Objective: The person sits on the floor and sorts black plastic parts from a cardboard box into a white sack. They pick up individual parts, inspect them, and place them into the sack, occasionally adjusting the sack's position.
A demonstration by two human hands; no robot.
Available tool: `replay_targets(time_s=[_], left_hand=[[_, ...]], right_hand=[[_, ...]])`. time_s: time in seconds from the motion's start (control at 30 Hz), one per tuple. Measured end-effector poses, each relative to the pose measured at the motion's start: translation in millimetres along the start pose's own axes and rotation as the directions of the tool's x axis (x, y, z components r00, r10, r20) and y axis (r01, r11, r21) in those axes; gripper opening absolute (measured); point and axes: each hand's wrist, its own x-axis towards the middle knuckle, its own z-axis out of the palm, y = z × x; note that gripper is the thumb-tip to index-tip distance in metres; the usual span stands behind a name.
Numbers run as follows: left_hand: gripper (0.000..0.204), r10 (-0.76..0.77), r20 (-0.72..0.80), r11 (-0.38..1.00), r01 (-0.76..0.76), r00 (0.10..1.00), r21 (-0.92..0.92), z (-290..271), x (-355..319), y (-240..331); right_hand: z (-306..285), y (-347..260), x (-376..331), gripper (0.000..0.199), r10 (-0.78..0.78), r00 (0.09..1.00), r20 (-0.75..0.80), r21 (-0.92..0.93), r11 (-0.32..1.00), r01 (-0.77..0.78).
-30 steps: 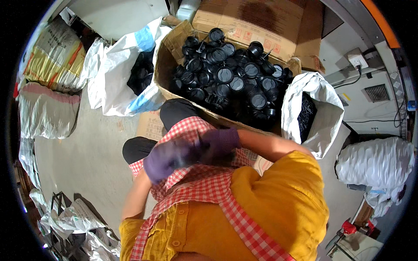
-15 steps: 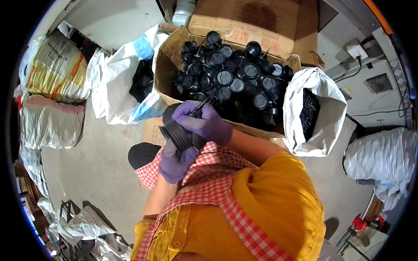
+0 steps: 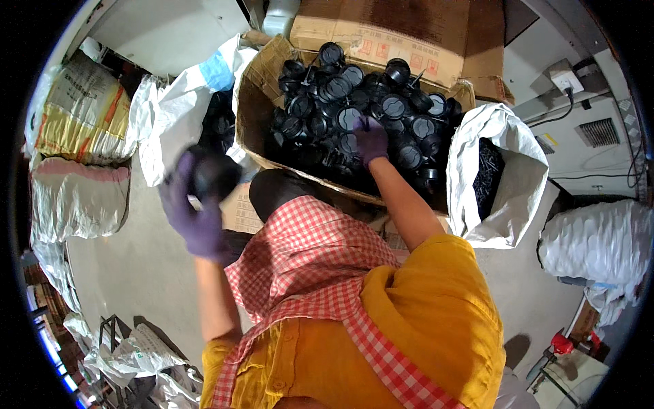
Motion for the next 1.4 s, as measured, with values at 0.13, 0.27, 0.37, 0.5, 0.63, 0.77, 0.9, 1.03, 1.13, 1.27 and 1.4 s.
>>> replay_targets(time_s=[0.13, 0.27, 0.37, 0.5, 0.63, 0.77, 0.9, 1.03, 1.13, 1.27, 1.4], left_hand=[[0.076, -0.166, 0.068, 0.973, 0.152, 0.984, 0.173, 21.3, -5.2, -55.9], [0.067, -0.179, 0.463, 0.968, 0.241, 0.868, -0.076, 39.6, -52.5, -37.0], [0.054, -0.272, 0.497, 0.905, 0.394, 0.824, -0.158, 51.9, -63.6, -14.4], [0.050, -0.149, 0.597, 0.925, 0.324, 0.788, -0.197, 50.1, -49.9, -0.8], [0.050, -0.237, 0.600, 0.815, 0.492, 0.764, -0.305, 55.1, -66.0, -15.8], [0.049, -0.393, 0.701, 0.249, 0.803, 0.594, -0.541, 63.9, -62.6, 2.1], [0.046, -0.113, 0.922, -0.360, 0.849, 0.371, -0.386, 50.6, -51.7, 13.3], [0.042, -0.253, 0.889, -0.163, 0.889, 0.381, -0.427, 26.3, -69.5, 17.6], [0.049, -0.228, 0.886, 0.038, 0.913, 0.405, -0.407, 12.2, -90.3, 1.8], [0.038, -0.422, 0.816, -0.026, 0.894, 0.395, -0.447, 7.1, -99.6, 23.8], [0.030, 0.264, 0.636, 0.884, 0.082, 0.725, -0.461, -19.2, -94.3, 19.3]], right_hand=[[16.5, 0.2, 41.4, 0.029, -0.019, 0.995, -0.101, -0.142, 0.990, 0.004], [30.8, -22.2, 55.8, 0.043, 0.019, 0.997, 0.075, -0.225, 0.974, -0.002], [31.8, -42.9, 59.4, 0.044, 0.255, 0.944, 0.207, -0.195, 0.957, -0.216], [31.6, -3.4, 84.9, 0.040, 0.257, 0.953, 0.161, -0.177, 0.957, -0.228], [-13.3, 2.4, 46.2, 0.028, -0.178, 0.973, 0.145, 0.081, 0.983, 0.168], [-78.2, -103.4, -59.3, 0.019, -0.398, 0.843, 0.363, 0.516, 0.839, 0.174], [-95.5, -147.6, -111.7, 0.026, -0.666, 0.487, 0.565, 0.551, 0.744, 0.378], [-90.8, -148.8, -118.2, 0.035, -0.676, 0.365, 0.640, 0.447, 0.714, 0.538], [-100.5, -166.4, -120.7, 0.034, -0.685, 0.269, 0.678, 0.412, 0.656, 0.632], [-97.0, -167.8, -135.9, 0.030, -0.695, 0.366, 0.618, 0.484, 0.704, 0.520], [-122.6, -188.8, -129.0, 0.032, -0.119, -0.151, 0.981, 0.144, 0.975, 0.168]])
